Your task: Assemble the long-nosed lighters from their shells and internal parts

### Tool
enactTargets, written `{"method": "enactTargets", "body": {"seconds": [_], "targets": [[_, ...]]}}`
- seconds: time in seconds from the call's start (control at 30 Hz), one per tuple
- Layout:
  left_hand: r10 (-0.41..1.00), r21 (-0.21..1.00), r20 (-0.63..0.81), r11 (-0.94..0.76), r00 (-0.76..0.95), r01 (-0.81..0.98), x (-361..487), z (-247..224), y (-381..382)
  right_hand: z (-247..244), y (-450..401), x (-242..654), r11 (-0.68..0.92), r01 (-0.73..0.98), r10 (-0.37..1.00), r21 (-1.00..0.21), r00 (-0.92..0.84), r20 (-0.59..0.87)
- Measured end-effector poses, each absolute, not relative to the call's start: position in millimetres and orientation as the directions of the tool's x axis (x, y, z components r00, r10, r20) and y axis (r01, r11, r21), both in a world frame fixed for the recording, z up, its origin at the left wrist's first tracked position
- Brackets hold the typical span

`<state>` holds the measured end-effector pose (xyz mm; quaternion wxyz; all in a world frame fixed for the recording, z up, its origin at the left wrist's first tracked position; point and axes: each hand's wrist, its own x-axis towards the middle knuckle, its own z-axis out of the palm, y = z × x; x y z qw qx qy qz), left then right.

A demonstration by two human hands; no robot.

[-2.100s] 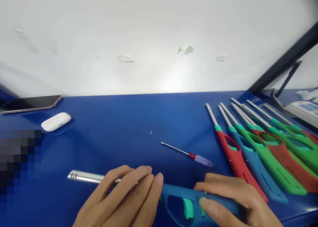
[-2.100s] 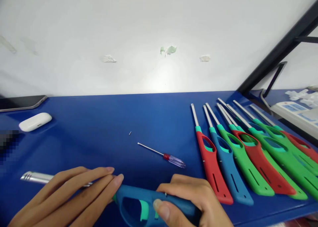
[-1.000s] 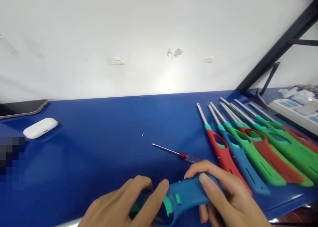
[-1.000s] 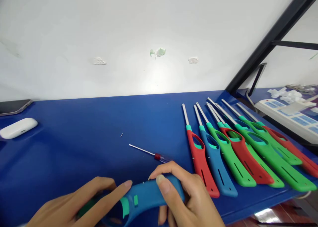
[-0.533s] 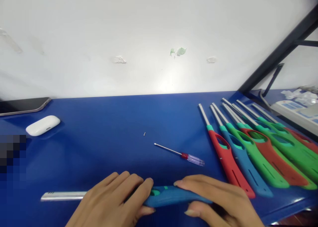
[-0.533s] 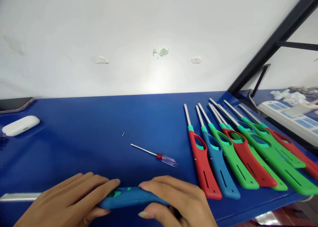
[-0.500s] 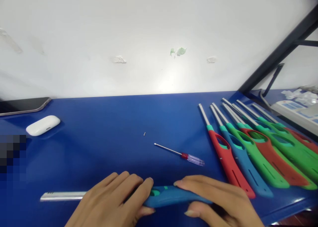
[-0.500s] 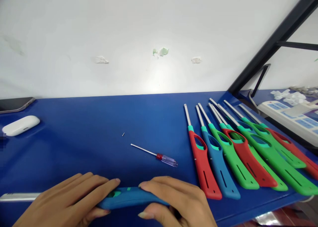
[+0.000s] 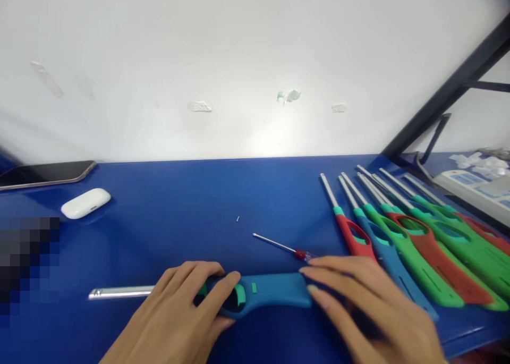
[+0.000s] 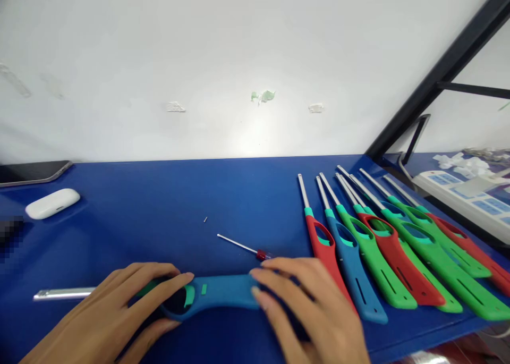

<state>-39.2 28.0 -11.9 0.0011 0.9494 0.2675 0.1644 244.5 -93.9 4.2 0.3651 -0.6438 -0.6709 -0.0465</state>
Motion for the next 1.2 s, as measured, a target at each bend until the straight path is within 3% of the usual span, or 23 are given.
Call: {"method": "enactTargets", "body": {"seconds": [0.1, 0.2, 0.37, 0.6, 0.77, 0.97, 1.2], "targets": [[0.534, 0.099, 0.294, -0.842, 0.793, 0.53, -42, -8, 29, 11, -90, 261, 0.074, 0.939, 0.842, -0.335, 0.121, 0.526], [0.504, 0.083, 0.373, -0.854, 0.779, 0.513, -33, -2, 27, 9, -79, 276, 0.05, 0.958, 0.926, -0.282, 0.06, 0.372], [0.425, 0.034, 0.381, -0.894, 0.821, 0.447, -6, 7, 20, 0, -58, 288, 0.105, 0.945, 0.98, -0.309, -0.045, 0.195], [0.468, 0.001, 0.404, -0.859, 0.786, 0.511, -15, 9, 23, 36, -17, 283, 0.233, 0.886, 0.972, -0.4, -0.213, 0.094], [0.573, 0.058, 0.341, -0.804, 0.745, 0.592, -12, 5, 25, 61, 27, 262, 0.232, 0.868, 0.971, -0.439, -0.234, 0.05], [0.617, 0.219, 0.22, -0.786, 0.755, 0.578, -4, 11, 26, 44, 63, 247, 0.337, 0.811, 0.929, -0.479, -0.368, 0.031], [0.626, 0.238, 0.2, -0.777, 0.753, 0.583, -6, 9, 26, 23, 85, 250, 0.356, 0.773, 0.912, -0.525, -0.41, 0.015]]}}
